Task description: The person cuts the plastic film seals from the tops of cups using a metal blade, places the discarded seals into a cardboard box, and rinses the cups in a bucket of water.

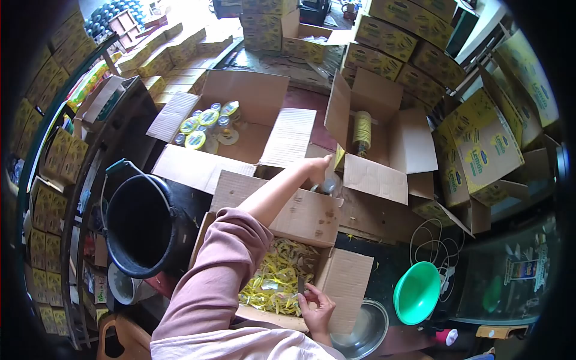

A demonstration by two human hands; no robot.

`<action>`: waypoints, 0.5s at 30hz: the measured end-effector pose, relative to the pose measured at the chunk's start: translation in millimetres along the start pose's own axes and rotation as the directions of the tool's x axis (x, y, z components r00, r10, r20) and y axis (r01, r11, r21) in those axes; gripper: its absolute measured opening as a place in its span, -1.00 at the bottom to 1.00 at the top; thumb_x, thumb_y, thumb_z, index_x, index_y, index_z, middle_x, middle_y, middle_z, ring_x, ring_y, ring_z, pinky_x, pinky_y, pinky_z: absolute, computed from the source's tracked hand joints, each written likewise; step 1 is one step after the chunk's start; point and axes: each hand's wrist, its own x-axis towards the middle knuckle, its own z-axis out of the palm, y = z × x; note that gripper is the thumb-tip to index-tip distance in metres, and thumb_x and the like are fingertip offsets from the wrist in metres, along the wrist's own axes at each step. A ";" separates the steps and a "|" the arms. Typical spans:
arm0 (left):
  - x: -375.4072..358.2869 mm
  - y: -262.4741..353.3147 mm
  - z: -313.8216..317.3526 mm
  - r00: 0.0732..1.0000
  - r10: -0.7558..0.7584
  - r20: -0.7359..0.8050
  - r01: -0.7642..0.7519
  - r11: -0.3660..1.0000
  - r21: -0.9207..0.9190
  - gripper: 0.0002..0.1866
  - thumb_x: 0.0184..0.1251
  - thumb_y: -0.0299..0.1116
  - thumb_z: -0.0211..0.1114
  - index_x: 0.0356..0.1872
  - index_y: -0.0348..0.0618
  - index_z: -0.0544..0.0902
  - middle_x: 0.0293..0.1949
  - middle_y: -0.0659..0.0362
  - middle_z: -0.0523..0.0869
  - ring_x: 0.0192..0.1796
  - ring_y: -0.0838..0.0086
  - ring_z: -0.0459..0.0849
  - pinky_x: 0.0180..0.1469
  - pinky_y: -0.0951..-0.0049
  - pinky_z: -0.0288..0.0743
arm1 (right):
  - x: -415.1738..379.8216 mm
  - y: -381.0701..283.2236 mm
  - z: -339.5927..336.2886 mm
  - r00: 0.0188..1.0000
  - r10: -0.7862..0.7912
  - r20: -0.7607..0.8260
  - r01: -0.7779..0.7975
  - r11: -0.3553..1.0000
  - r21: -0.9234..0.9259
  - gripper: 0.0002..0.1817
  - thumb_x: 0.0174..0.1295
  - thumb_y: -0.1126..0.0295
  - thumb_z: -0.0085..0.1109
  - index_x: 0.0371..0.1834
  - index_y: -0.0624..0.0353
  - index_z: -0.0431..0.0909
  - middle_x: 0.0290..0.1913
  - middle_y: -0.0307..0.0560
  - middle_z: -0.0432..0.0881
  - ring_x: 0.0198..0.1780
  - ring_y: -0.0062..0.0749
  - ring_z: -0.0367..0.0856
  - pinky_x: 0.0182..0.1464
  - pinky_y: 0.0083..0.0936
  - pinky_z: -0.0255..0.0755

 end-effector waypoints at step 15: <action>-82.6 -228.7 -108.0 0.496 -0.439 -0.749 0.554 0.824 -0.116 -0.36 0.03 -0.34 0.21 0.19 -0.27 0.24 0.25 -0.07 0.26 0.26 0.10 0.32 0.19 0.16 0.34 | 10.8 4.0 18.9 0.999 0.023 0.026 -0.022 0.999 -0.044 -0.68 -0.07 0.56 0.33 -0.17 0.29 0.59 -0.49 -0.06 0.66 -0.44 -0.51 0.65 -0.34 -0.60 0.54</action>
